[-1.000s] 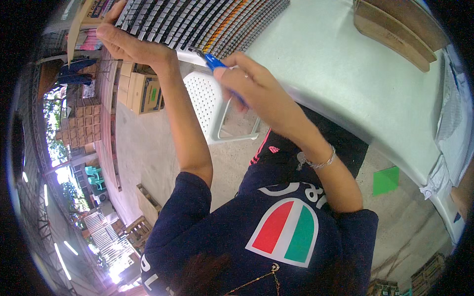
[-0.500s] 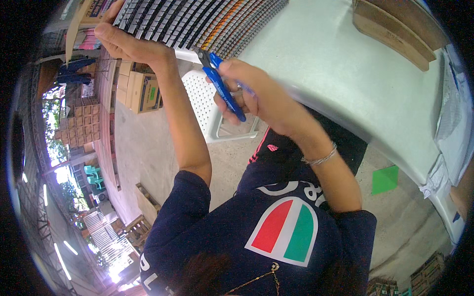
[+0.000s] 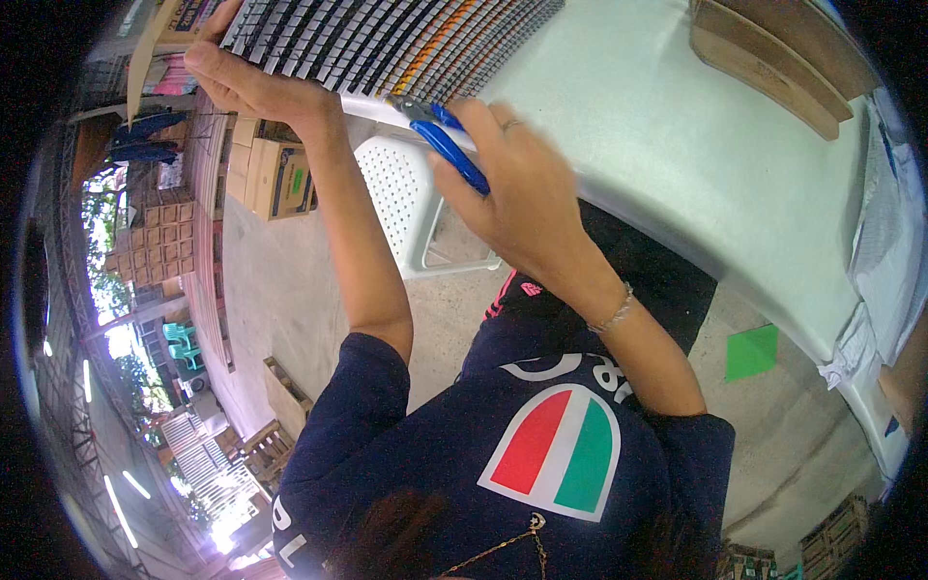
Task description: The person prepares spiral-bound notebooks by using a pair of pliers to trim or adjust the metal coils on a stack of books at a workspace.
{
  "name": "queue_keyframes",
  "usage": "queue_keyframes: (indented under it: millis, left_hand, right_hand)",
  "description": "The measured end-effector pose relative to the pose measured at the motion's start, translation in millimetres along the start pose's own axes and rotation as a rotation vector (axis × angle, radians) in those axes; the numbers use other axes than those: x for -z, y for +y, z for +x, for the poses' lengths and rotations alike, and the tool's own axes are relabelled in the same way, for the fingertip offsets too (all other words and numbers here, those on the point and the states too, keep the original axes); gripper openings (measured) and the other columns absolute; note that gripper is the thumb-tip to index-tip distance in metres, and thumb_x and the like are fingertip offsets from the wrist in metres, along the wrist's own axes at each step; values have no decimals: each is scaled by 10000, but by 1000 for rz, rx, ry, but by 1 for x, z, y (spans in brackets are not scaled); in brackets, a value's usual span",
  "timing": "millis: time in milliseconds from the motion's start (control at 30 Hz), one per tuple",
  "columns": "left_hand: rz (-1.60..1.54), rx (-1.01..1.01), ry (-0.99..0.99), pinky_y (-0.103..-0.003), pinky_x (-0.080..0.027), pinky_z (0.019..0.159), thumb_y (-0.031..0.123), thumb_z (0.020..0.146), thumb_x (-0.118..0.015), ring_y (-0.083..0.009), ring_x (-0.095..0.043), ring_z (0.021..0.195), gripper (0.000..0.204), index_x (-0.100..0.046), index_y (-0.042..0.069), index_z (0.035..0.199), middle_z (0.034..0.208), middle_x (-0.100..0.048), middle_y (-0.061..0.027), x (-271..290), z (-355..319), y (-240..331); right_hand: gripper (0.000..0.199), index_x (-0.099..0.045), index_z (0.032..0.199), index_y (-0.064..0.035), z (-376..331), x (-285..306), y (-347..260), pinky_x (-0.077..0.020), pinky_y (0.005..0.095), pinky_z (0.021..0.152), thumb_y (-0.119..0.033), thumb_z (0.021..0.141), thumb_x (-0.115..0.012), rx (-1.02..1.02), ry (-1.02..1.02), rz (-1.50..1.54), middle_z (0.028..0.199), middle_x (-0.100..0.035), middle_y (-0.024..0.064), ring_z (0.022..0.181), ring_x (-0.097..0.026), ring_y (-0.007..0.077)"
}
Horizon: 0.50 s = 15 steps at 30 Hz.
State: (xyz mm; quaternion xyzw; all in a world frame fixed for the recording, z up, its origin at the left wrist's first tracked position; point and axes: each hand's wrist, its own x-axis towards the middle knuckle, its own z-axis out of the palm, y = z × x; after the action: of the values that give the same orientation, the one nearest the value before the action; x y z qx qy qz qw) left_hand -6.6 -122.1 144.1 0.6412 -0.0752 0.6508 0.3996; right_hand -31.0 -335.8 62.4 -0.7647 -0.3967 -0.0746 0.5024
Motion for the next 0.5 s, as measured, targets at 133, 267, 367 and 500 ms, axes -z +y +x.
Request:
queue_keyframes:
  millis: [133,267,367,500]
  left_hand:
    - [-90,82,97,-277,-543,743,389,1103,-362,-153,-629,814,467,-630,9,1062,970,-644,-108,-2,-4,-6]
    - [-116,112,106,-276,-539,754,385,1103,-357,-154,-627,828,467,-630,9,1061,983,-640,-104,-10,-7,-3]
    - [78,-12,13,-276,-536,762,381,1102,-358,-155,-626,842,461,-631,11,1064,995,-639,-101,1,0,0]
    - [174,-125,-9,-280,-536,765,377,1100,-363,-158,-627,848,452,-630,14,1072,998,-641,-101,7,3,-7]
  right_hand:
    - [403,-574,1209,-13,10,19,1,-422,289,610,-332,972,-637,-429,-315,642,800,-555,97,712,-570,130]
    - [435,-589,1247,-34,-2,16,-5,-413,377,772,-295,911,-679,-142,-65,126,977,-579,134,884,-555,224]
    - [493,-601,1277,-41,-12,9,-1,-365,435,858,-280,859,-707,2,26,-116,1095,-562,156,987,-508,287]
    - [541,-597,1305,-37,-15,0,4,-355,446,868,-284,841,-723,10,30,-137,1106,-559,162,1009,-502,299]
